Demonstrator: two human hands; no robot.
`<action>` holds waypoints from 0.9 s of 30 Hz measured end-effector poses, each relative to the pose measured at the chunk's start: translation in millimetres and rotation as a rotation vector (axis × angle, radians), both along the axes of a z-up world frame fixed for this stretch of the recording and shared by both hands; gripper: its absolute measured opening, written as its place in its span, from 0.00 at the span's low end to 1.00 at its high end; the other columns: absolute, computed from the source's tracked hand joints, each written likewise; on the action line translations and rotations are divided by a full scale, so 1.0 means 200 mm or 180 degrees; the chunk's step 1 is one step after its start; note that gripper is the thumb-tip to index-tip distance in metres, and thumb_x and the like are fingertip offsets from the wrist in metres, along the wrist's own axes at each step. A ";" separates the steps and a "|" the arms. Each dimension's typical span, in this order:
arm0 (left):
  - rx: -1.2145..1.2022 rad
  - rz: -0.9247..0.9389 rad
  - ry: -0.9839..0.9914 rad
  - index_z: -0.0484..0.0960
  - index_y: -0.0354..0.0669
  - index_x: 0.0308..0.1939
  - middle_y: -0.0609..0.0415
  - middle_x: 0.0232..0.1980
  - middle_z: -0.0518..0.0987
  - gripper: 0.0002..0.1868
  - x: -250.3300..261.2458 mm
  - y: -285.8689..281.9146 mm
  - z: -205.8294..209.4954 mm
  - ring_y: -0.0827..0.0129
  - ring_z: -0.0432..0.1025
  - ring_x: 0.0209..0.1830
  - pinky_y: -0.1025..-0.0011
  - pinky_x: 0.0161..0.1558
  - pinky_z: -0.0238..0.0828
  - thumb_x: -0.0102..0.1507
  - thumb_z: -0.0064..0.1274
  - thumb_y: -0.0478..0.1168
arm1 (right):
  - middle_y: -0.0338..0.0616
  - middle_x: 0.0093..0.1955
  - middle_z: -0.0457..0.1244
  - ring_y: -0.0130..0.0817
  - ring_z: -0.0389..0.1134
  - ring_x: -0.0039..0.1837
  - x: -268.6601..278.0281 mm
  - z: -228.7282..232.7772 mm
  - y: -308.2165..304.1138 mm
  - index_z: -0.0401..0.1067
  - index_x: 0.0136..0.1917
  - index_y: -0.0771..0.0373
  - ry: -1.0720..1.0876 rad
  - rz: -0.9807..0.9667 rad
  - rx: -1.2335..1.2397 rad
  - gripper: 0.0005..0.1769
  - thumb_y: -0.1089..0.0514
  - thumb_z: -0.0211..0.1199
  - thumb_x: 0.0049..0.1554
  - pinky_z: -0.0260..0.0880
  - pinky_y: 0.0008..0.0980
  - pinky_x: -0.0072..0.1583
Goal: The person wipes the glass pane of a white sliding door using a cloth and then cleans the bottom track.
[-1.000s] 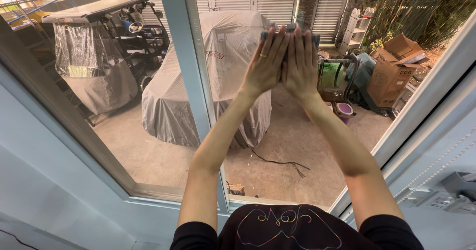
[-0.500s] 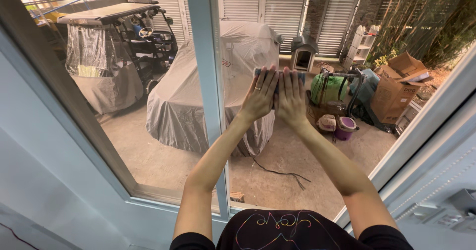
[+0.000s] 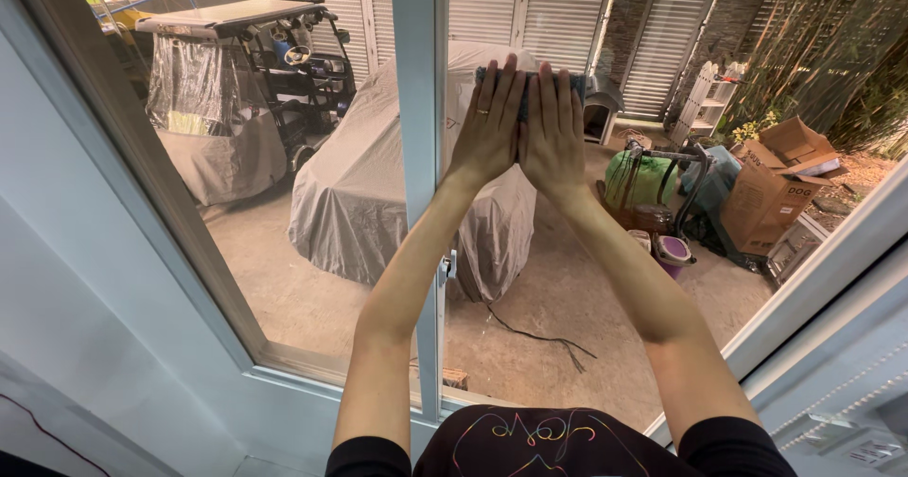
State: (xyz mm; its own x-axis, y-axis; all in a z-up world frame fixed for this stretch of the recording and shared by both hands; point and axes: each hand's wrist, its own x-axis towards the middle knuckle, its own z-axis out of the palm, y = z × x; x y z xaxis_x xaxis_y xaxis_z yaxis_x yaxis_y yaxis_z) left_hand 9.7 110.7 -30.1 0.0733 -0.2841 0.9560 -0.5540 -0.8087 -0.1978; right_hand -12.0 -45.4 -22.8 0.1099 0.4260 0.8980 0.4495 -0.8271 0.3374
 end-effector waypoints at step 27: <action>-0.0332 0.0853 0.0277 0.48 0.28 0.81 0.37 0.85 0.45 0.35 -0.18 -0.03 -0.17 0.46 0.38 0.87 0.52 0.86 0.41 0.70 0.40 0.28 | 0.60 0.88 0.35 0.57 0.32 0.88 -0.01 -0.01 0.14 0.47 0.86 0.68 -0.0247 0.0227 0.0069 0.33 0.58 0.49 0.72 0.37 0.56 0.86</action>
State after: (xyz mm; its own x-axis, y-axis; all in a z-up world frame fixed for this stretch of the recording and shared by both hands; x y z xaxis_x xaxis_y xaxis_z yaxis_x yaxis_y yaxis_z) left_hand -26.1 105.7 -63.8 0.2154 -0.1442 0.9658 -0.3292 -0.9419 -0.0672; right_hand -14.1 -17.9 -25.6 0.0096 0.4105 0.9118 0.4807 -0.8015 0.3558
